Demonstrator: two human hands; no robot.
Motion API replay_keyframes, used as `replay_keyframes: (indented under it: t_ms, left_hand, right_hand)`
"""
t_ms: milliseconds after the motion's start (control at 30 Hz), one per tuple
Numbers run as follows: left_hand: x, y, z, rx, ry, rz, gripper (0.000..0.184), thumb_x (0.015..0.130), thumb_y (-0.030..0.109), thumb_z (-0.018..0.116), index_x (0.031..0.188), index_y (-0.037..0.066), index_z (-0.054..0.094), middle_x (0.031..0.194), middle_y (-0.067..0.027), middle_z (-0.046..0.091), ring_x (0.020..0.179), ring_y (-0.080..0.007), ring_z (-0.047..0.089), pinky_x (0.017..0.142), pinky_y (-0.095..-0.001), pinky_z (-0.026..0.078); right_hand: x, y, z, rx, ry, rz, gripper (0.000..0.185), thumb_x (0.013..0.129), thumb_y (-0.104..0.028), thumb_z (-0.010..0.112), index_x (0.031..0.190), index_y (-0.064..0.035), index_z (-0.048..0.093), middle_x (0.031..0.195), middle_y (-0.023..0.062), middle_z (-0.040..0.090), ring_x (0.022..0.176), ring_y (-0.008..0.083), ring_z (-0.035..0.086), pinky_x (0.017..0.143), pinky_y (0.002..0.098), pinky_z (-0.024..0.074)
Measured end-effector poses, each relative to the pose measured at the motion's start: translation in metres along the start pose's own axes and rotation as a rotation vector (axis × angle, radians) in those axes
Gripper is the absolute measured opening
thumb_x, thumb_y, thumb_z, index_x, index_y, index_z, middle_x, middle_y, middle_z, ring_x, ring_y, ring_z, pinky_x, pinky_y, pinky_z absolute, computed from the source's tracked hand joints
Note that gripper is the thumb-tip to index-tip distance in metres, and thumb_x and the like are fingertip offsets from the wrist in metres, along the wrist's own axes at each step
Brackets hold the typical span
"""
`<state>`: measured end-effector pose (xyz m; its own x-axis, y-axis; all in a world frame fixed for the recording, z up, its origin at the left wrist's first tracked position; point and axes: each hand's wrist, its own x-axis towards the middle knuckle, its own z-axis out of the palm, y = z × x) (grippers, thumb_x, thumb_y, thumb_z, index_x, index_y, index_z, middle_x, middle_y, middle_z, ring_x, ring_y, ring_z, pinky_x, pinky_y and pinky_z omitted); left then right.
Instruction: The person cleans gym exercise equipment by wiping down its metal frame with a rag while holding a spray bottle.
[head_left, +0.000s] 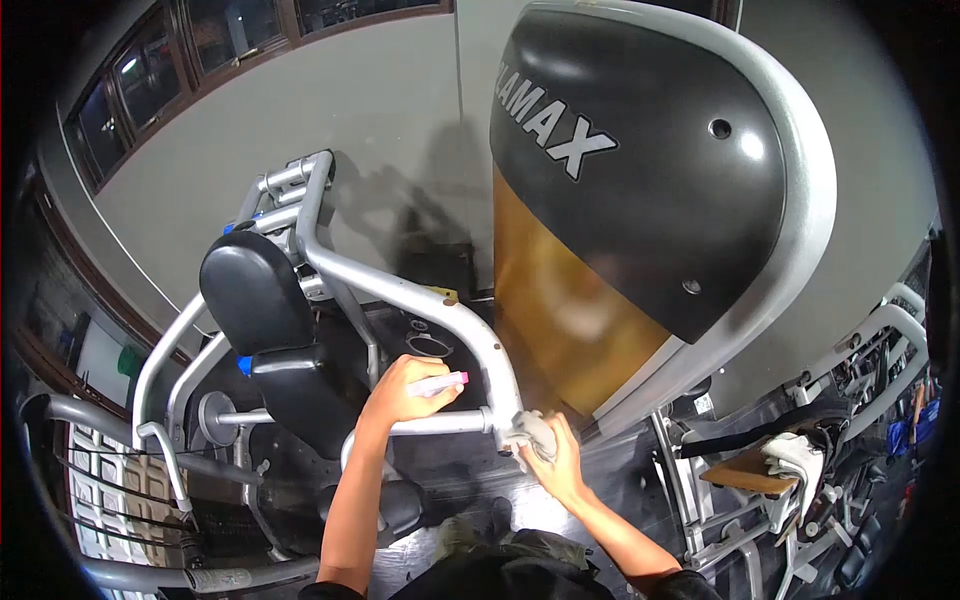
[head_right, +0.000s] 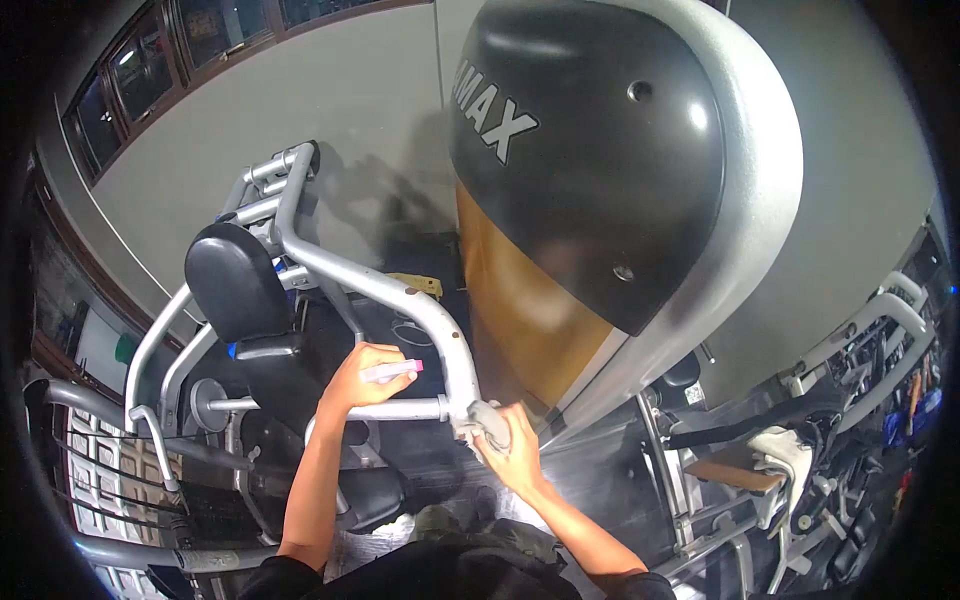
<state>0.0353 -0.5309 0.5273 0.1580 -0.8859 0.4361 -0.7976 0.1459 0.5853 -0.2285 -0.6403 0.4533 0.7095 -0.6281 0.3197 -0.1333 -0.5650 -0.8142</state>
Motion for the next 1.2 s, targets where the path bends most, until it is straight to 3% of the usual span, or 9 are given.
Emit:
replay_keyframes:
  t_ms: [33, 333, 433, 600, 800, 967, 1067, 1133, 1200]
  left_hand:
    - [0.000, 0.003, -0.001, -0.011, -0.011, -0.003, 0.022, 0.080, 0.016, 0.075, 0.067, 0.003, 0.061, 0.061, -0.0110, 0.056, 0.056, -0.0309, 0.056, 0.053, -0.0412, 0.045]
    - [-0.003, -0.004, -0.004, -0.059, -0.038, 0.026, 0.016, 0.080, 0.014, 0.075, 0.072, 0.003, 0.066, 0.063, -0.0105, 0.058, 0.058, -0.0286, 0.058, 0.055, -0.0377, 0.046]
    - [-0.004, -0.002, -0.007, -0.092, -0.034, 0.041, 0.017, 0.080, 0.014, 0.075, 0.072, 0.004, 0.065, 0.064, -0.0106, 0.058, 0.058, -0.0286, 0.058, 0.055, -0.0378, 0.047]
    - [-0.002, -0.006, -0.004, -0.088, -0.065, 0.064, 0.018, 0.081, 0.016, 0.075, 0.072, 0.004, 0.065, 0.064, -0.0108, 0.059, 0.059, -0.0294, 0.059, 0.055, -0.0389, 0.047]
    - [-0.003, -0.009, -0.005, -0.080, -0.082, 0.139, 0.012, 0.081, 0.012, 0.074, 0.078, 0.002, 0.069, 0.066, -0.0106, 0.060, 0.060, -0.0284, 0.059, 0.057, -0.0371, 0.048]
    - [-0.002, -0.010, -0.004, -0.120, -0.097, 0.135, 0.011, 0.080, 0.011, 0.074, 0.079, 0.001, 0.069, 0.067, -0.0117, 0.061, 0.061, -0.0286, 0.061, 0.058, -0.0372, 0.048]
    - [-0.002, -0.004, -0.005, -0.150, -0.124, 0.074, 0.011, 0.081, 0.010, 0.074, 0.079, 0.000, 0.069, 0.069, -0.0121, 0.063, 0.063, -0.0281, 0.063, 0.059, -0.0360, 0.049]
    - [-0.001, -0.004, -0.007, -0.112, -0.155, 0.065, 0.011, 0.081, 0.010, 0.074, 0.079, 0.000, 0.069, 0.070, -0.0118, 0.065, 0.065, -0.0273, 0.065, 0.061, -0.0347, 0.050]
    - [-0.001, -0.006, -0.005, -0.205, -0.141, 0.029, 0.009, 0.081, 0.009, 0.073, 0.081, 0.000, 0.070, 0.071, -0.0119, 0.066, 0.065, -0.0263, 0.065, 0.062, -0.0342, 0.050]
  right_hand:
    - [0.011, -0.003, -0.001, -0.015, 0.013, -0.081, 0.036, 0.082, -0.019, 0.074, 0.113, -0.0040, 0.060, 0.098, 0.0153, 0.058, 0.092, 0.0352, 0.064, 0.081, 0.0404, 0.0526]
    - [0.052, -0.056, -0.006, -0.461, -0.072, -0.101, 0.044, 0.077, -0.025, 0.079, 0.117, -0.0168, 0.062, 0.109, 0.0102, 0.054, 0.100, 0.0324, 0.062, 0.079, 0.0457, 0.0561]
    - [0.030, -0.064, -0.025, -0.444, -0.275, -0.245, 0.047, 0.070, -0.023, 0.082, 0.113, -0.0250, 0.063, 0.103, 0.0090, 0.051, 0.097, 0.0309, 0.062, 0.073, 0.0454, 0.0577]
    - [0.016, -0.063, -0.028, -0.561, -0.290, -0.250, 0.044, 0.071, -0.024, 0.081, 0.112, -0.0227, 0.064, 0.105, 0.0077, 0.053, 0.095, 0.0305, 0.064, 0.070, 0.0435, 0.0577]
    - [0.013, -0.057, 0.025, -0.290, 0.316, 0.151, 0.043, 0.075, -0.019, 0.079, 0.113, -0.0080, 0.063, 0.108, 0.0124, 0.058, 0.092, 0.0343, 0.065, 0.079, 0.0417, 0.0545]
    - [-0.038, -0.017, 0.079, -0.078, 0.600, 0.017, 0.049, 0.076, -0.003, 0.075, 0.119, -0.0099, 0.054, 0.121, 0.0220, 0.048, 0.119, 0.0413, 0.049, 0.096, 0.0513, 0.0449]
    - [-0.045, -0.006, 0.114, -0.168, 0.763, -0.147, 0.053, 0.073, 0.002, 0.071, 0.120, -0.0126, 0.052, 0.119, 0.0223, 0.047, 0.121, 0.0389, 0.046, 0.097, 0.0521, 0.0424]
    - [-0.044, 0.019, 0.128, -0.258, 0.747, -0.231, 0.047, 0.078, -0.004, 0.070, 0.120, -0.0113, 0.050, 0.121, 0.0215, 0.045, 0.123, 0.0365, 0.043, 0.100, 0.0513, 0.0395]
    - [-0.033, 0.024, 0.132, 0.209, 0.882, -0.273, 0.042, 0.088, -0.021, 0.069, 0.123, -0.0080, 0.050, 0.121, 0.0173, 0.048, 0.124, 0.0346, 0.042, 0.102, 0.0488, 0.0384]
